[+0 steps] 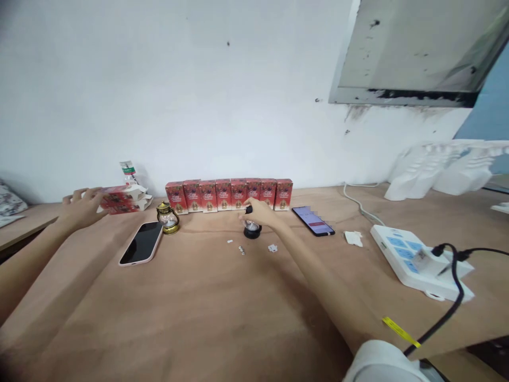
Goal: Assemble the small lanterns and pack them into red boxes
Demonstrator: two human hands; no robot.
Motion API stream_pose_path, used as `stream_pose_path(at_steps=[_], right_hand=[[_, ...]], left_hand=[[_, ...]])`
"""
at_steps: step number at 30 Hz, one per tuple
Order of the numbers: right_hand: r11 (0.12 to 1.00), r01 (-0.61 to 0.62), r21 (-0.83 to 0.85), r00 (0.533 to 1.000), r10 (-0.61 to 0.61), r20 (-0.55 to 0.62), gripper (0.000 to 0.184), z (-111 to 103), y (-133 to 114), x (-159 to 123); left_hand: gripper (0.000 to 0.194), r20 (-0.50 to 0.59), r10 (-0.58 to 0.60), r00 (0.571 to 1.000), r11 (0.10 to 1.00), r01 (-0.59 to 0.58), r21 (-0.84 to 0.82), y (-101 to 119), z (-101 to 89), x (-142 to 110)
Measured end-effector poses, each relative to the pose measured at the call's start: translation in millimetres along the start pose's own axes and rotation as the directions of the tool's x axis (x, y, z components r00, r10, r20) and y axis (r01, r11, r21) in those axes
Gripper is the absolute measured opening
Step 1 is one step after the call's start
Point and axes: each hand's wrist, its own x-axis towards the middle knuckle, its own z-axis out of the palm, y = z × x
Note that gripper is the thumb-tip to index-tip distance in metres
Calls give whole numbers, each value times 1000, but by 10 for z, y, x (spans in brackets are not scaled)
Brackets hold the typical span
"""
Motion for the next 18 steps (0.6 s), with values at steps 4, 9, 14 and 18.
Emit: stream_pose_path(at_steps=[4, 9, 14, 18], right_hand=[[992, -1, -123, 996, -10, -85, 52, -4, -31, 2], [975, 62, -213, 925, -136, -356, 53, -8, -92, -43], [964, 141, -228, 856, -234, -462, 48, -22, -162, -73], [965, 171, -198, 788, -254, -560, 42, -40, -221, -107]], left_hand=[[46, -28, 123, 992, 979, -117, 165, 55, 93, 235], [61, 39, 103, 994, 980, -109, 165, 198, 218, 453], [48, 38, 18, 999, 974, -26, 225, 318, 368, 491], [49, -33, -79, 996, 972, 84, 219, 404, 225, 392]])
